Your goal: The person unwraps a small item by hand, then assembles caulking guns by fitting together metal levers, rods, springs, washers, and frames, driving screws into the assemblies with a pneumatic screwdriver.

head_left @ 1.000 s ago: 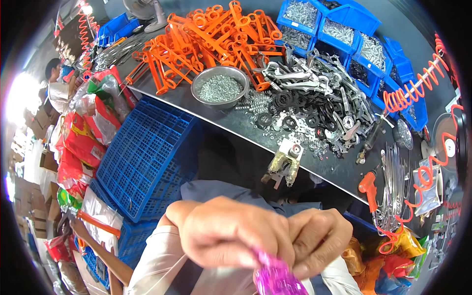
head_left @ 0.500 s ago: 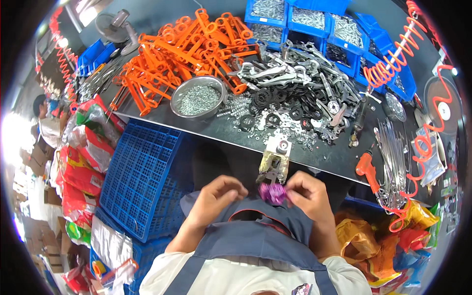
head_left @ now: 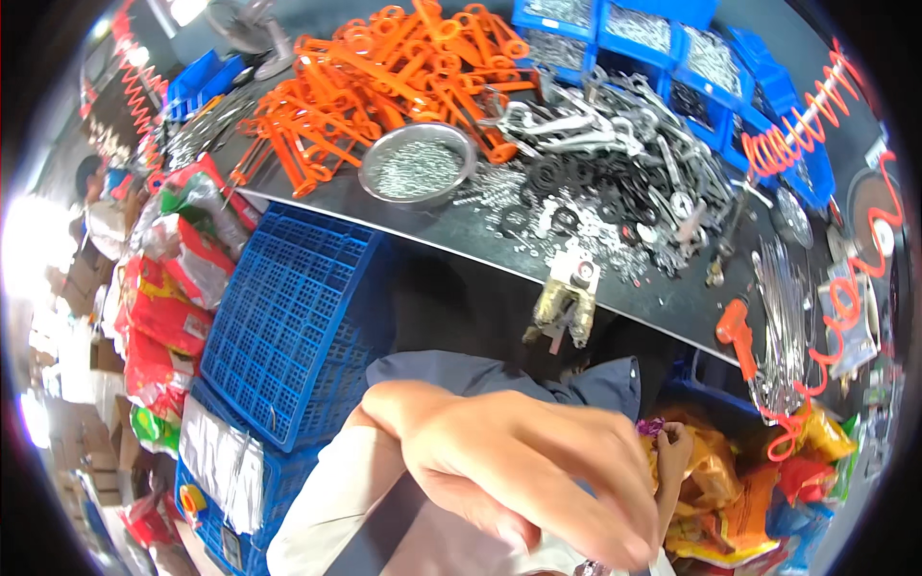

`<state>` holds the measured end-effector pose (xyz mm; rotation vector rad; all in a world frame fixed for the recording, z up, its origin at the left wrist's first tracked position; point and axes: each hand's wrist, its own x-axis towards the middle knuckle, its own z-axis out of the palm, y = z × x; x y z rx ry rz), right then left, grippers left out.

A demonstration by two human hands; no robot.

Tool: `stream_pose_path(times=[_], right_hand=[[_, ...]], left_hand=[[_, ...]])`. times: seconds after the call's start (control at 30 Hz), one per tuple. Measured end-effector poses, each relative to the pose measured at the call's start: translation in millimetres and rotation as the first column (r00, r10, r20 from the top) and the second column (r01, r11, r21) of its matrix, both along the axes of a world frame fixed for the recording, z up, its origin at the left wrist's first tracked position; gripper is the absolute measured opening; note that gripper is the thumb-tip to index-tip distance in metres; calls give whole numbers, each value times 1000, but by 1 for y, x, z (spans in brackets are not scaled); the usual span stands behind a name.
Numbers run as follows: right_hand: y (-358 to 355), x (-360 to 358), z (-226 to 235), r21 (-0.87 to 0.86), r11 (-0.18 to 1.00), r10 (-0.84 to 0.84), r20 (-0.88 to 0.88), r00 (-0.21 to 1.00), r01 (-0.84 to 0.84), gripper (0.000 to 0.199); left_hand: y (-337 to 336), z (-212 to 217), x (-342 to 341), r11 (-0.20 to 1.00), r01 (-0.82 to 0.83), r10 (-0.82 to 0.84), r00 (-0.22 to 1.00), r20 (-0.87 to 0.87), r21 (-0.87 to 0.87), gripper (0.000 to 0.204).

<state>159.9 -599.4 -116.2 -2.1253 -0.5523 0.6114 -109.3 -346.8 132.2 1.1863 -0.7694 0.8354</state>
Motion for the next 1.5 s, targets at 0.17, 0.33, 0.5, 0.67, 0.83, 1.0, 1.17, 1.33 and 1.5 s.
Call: stream_pose_path(times=[0.17, 0.33, 0.5, 0.67, 0.83, 1.0, 1.17, 1.33, 1.5], right_hand=[[34, -16, 1, 146, 985, 99, -36, 994, -93, 4], [59, -13, -6, 170, 969, 183, -13, 983, -178, 3], [66, -4, 0, 176, 948, 251, 101, 963, -266, 3], [59, -3, -13, 230, 958, 174, 1, 985, -170, 2], [56, -3, -14, 253, 961, 121, -24, 992, -111, 2], [49, 3, -9, 237, 971, 41, 3, 999, -40, 3], [52, 8, -20, 321, 947, 39, -45, 998, -23, 3], [59, -10, 27, 699, 665, 272, -554, 787, 263, 29], [86, -84, 84, 772, 628, 487, -287, 824, -102, 61]], left_hand=[[-9, 24, -17, 994, 77, -83, 994, -76, -79, 13], [-7, 16, -10, 1000, -4, 7, 989, 150, -21, 15], [-2, 14, -12, 966, -253, 225, 917, 329, 46, 11], [-30, 19, -26, 842, -449, 471, 882, 1, -300, 8], [-23, 5, -27, 842, -424, 501, 844, 192, -333, 9], [-9, -4, -40, 931, -325, 348, 928, 136, -168, 10], [-5, -15, -40, 883, -329, 409, 889, 206, -334, 9], [14, -49, -34, 393, -913, 915, 378, -141, 105, 10], [-9, -111, 18, 658, -604, 730, 364, -579, 449, 24]])
